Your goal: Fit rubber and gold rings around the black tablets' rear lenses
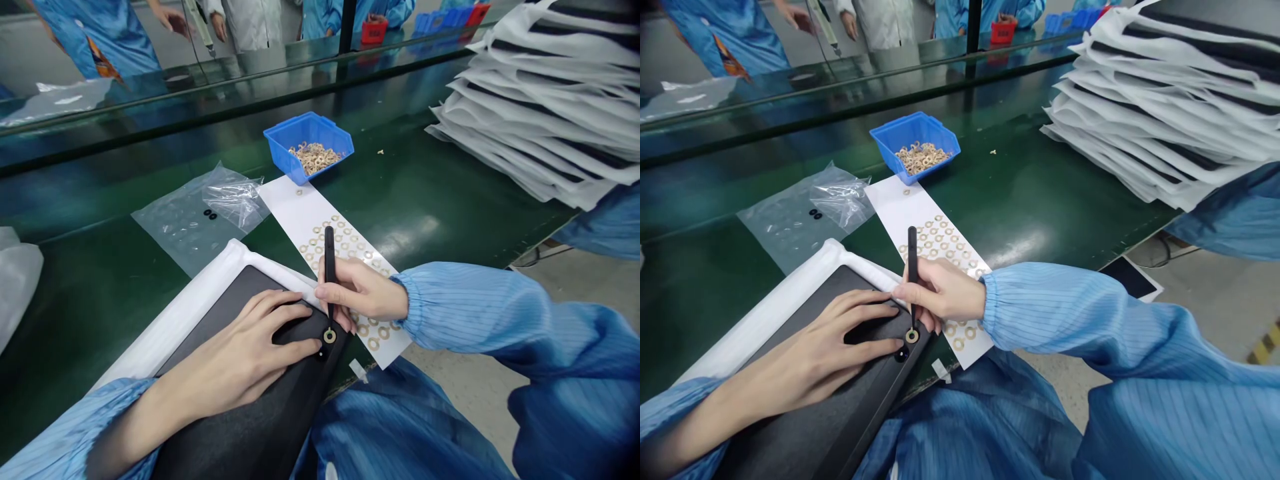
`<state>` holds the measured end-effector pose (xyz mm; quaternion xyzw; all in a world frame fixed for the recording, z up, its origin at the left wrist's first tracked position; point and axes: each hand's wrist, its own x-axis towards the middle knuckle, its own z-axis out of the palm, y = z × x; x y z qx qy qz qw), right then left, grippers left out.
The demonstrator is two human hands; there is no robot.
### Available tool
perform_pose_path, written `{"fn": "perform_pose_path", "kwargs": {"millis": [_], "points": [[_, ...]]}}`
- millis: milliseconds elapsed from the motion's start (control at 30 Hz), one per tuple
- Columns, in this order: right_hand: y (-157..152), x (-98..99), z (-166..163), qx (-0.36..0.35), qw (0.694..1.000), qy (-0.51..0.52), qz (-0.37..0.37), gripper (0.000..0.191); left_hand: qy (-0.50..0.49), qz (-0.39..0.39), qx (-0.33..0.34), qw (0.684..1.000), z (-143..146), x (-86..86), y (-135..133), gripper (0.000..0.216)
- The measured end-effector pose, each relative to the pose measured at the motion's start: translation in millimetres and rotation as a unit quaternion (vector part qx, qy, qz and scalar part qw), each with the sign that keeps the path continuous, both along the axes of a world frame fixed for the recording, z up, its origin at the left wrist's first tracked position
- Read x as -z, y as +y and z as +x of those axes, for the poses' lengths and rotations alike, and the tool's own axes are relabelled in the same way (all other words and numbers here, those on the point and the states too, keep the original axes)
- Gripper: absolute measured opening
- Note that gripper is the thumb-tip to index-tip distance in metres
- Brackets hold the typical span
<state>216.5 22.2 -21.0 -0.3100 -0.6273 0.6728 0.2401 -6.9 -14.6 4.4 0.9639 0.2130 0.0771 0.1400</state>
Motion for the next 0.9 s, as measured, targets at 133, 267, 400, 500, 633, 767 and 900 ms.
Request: {"fn": "perform_pose_path", "kwargs": {"millis": [133, 267, 400, 500, 633, 767, 900], "points": [[-0.1, 1.2, 0.1, 0.008, 1.000, 0.004, 0.014, 0.029, -0.004, 0.001, -0.001, 1.000, 0.1, 0.4, 1.0, 0.038], [-0.2, 2.0, -0.2, 0.011, 1.000, 0.001, 0.016, 0.027, -0.008, 0.002, 0.000, 1.000, -0.1, 1.3, 1.1, 0.038], [-1.1, 0.9, 0.2, 0.013, 1.000, -0.010, 0.017, 0.022, -0.016, 0.002, -0.004, 1.000, 0.2, 1.4, 0.9, 0.038], [-1.7, -0.2, 0.9, 0.015, 0.999, -0.014, 0.028, 0.022, -0.012, 0.004, -0.001, 1.000, 0.2, 1.5, 1.4, 0.039], [-1.1, -0.9, 1.7, 0.015, 0.999, -0.028, 0.036, 0.019, -0.006, 0.005, 0.002, 1.000, -0.5, 1.4, 1.6, 0.038], [-1.0, -1.0, 2.7, 0.012, 0.996, -0.037, 0.076, 0.019, -0.009, 0.013, -0.008, 1.000, 0.6, 0.3, 0.0, 0.036], [-3.0, 0.2, 3.2, 0.030, 0.974, -0.047, 0.218, 0.018, 0.000, 0.020, -0.009, 1.000, 3.9, -0.4, -2.9, 0.038]]}}
